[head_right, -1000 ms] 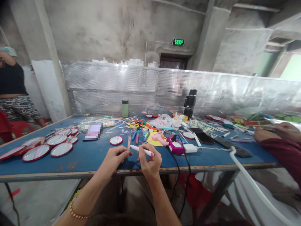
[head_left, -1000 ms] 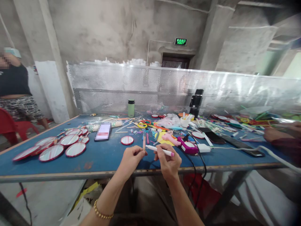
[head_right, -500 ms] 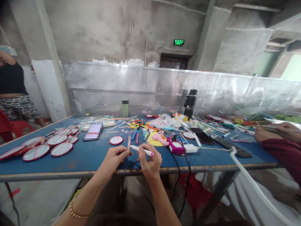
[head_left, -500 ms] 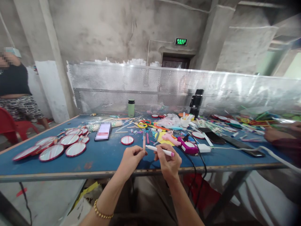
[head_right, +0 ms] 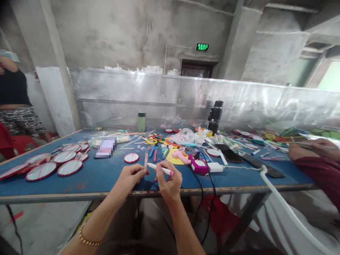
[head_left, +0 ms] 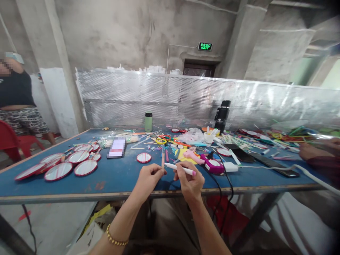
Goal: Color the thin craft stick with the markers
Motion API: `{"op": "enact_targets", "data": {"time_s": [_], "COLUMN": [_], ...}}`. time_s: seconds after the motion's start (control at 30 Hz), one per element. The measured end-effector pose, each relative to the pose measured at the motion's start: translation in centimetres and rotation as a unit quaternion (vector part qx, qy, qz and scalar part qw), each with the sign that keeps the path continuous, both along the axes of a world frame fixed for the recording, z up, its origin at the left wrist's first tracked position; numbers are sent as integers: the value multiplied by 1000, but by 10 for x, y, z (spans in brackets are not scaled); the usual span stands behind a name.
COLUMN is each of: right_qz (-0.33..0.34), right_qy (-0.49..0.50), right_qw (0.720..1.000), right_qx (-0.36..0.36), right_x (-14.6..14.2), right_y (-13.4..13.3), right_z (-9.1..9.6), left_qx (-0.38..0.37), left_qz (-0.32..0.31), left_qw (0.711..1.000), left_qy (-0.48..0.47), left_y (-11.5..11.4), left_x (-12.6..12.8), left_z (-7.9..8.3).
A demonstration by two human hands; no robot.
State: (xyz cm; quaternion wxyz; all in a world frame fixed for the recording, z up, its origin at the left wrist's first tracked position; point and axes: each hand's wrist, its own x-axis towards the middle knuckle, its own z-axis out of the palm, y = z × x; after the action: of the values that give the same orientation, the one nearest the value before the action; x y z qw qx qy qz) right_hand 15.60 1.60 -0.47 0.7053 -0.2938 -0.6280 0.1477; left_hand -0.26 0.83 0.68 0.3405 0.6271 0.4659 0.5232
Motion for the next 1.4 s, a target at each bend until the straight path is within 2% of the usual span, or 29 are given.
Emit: {"op": "enact_targets", "data": {"time_s": [0.2,0.43,0.6,0.8,1.27,1.4], "right_qz": [0,2,-3,-3,-13,-17], "right_qy": [13,-23,1,-43,-23,-52], "right_qw": [1000,1000,1000,999,999,998], "right_qx": [11,11,21,24,33,32], "right_x": [0,0,0,1,2,2], "right_y": [0,-1,-1,-2,0,-1], "right_z": [0,1,0,0,-1,1], "left_qx": [0,0,-1,7,3,1], "left_qz": [-2,-1,-3,-2,-4,-1], "left_qw": [1000,1000,1000,1000,1000,1000], "left_qy": [0,2,-4,3,5,7], "left_y": [-2,-1,1,2,1,0], "left_x": [1,0,0,-1,0,0], "left_z": [0,1,-1,-4,-4,-3]}}
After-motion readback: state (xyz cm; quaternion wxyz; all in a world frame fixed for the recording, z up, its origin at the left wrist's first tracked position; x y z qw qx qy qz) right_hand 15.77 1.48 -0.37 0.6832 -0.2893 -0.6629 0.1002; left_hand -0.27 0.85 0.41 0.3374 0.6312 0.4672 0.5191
